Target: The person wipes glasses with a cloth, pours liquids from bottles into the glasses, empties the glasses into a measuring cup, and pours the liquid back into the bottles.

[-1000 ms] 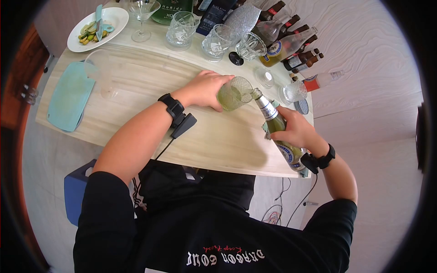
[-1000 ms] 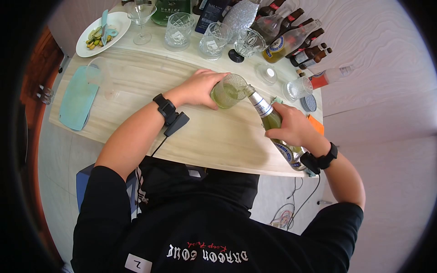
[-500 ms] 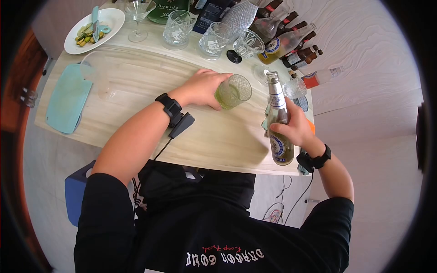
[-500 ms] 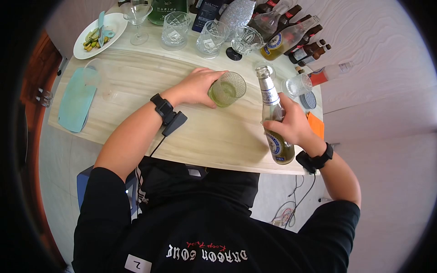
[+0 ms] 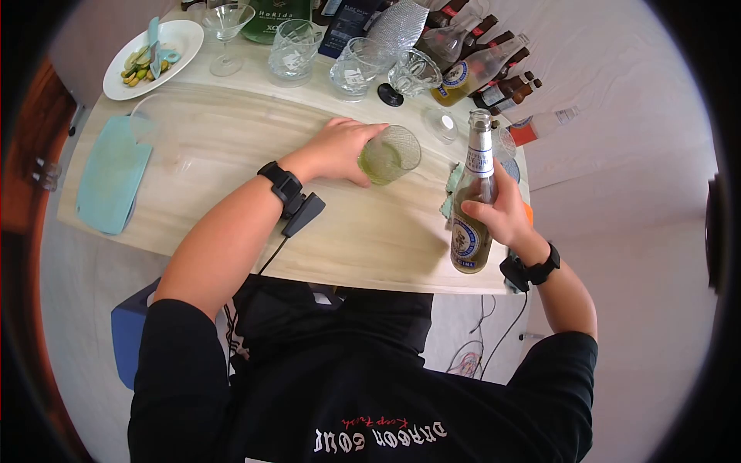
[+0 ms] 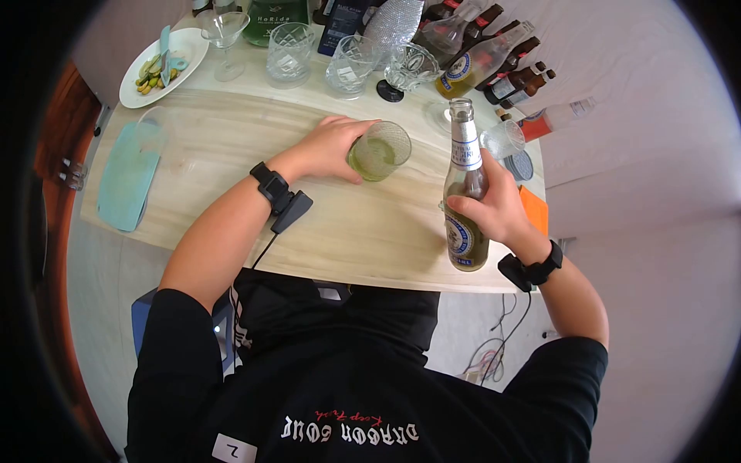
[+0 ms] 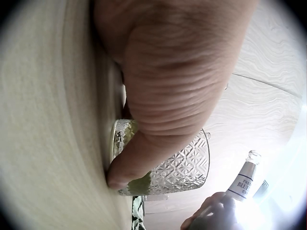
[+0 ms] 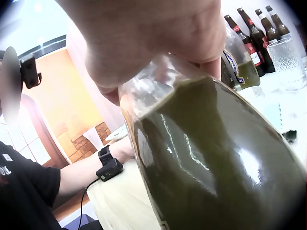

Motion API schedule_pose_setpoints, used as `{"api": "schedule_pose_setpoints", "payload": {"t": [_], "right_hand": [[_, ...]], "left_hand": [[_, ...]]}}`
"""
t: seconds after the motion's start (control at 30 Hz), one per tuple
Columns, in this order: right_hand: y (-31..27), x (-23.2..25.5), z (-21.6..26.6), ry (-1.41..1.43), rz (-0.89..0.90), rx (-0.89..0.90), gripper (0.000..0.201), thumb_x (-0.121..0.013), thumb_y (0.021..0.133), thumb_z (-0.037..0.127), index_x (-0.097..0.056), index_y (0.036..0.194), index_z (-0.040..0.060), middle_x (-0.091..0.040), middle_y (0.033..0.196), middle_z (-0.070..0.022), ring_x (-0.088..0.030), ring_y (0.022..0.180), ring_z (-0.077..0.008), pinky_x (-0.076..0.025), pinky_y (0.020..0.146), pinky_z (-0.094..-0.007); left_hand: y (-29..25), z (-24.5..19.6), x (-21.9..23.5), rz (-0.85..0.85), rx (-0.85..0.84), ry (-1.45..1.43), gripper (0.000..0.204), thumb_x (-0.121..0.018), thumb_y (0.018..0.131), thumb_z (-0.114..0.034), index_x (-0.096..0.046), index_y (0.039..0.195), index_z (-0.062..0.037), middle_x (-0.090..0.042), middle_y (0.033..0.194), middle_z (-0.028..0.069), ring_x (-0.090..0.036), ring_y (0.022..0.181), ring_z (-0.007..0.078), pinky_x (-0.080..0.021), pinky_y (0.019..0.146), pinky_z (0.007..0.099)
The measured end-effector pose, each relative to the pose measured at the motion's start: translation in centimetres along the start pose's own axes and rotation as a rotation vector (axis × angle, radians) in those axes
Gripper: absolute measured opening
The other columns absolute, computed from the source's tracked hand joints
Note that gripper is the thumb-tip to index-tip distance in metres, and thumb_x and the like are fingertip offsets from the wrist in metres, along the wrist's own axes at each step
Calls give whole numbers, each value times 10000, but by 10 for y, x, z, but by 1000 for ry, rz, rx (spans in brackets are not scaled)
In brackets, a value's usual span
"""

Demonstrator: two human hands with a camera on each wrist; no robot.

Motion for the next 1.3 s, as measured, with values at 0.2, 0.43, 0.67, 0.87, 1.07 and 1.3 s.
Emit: {"api": "schedule_pose_setpoints", "payload": {"t": [0.2, 0.43, 0.67, 0.87, 1.07, 1.3], "right_hand": [[-5, 12, 3, 240, -121, 32, 602, -752, 706, 161, -488, 1218, -14, -604, 913, -63, -597, 832, -168, -514, 787, -324], [12, 92, -8, 406, -415, 255, 456, -649, 803, 141, -510, 1202, -32, -605, 888, -70, -609, 834, -164, -519, 790, -313], [51, 181, -15, 489, -788, 322, 403, -657, 904, 197, -556, 1216, -36, -666, 978, -104, -659, 949, -182, -504, 816, -296], [106, 235, -49, 308, -1011, 357, 573, -812, 803, 314, -606, 1191, -53, -678, 990, -83, -645, 877, -149, -475, 730, -273], [144, 238, -95, 44, -1064, 78, 775, -875, 693, 470, -597, 1204, -43, -711, 983, -116, -669, 906, -177, -515, 819, -309], [168, 199, -121, -103, -916, -134, 724, -855, 690, 521, -615, 1107, -21, -724, 960, -108, -697, 858, -198, -539, 773, -329]], "left_hand": [[0, 1, -1, -12, -25, -13, 1012, -855, 566, -319, -451, 1450, -38, -634, 1263, 142, -555, 1220, 302, -311, 1118, 392], [-1, -3, 1, -19, -13, -69, 935, -846, 587, -264, -481, 1438, -126, -632, 1283, 100, -533, 1241, 290, -303, 1123, 407], [0, -10, 8, 34, 51, -74, 999, -859, 564, -246, -445, 1455, -68, -639, 1252, 136, -546, 1219, 314, -304, 1129, 411], [1, -13, 11, 35, 51, -83, 1000, -871, 557, -248, -455, 1447, -63, -642, 1228, 143, -550, 1199, 330, -322, 1108, 416], [-1, -16, 12, -11, 30, -57, 979, -863, 565, -246, -464, 1442, -73, -643, 1210, 134, -553, 1201, 314, -325, 1107, 416], [0, -13, 11, 5, 23, -79, 974, -856, 573, -256, -462, 1444, -75, -641, 1208, 128, -561, 1195, 298, -318, 1117, 424]]}}
Point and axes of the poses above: each hand's wrist, its own y-axis towards the middle knuckle, its own x-axis out of the back of the hand, z = x × y, the point moved 4 cm from there along y, towards the middle knuckle
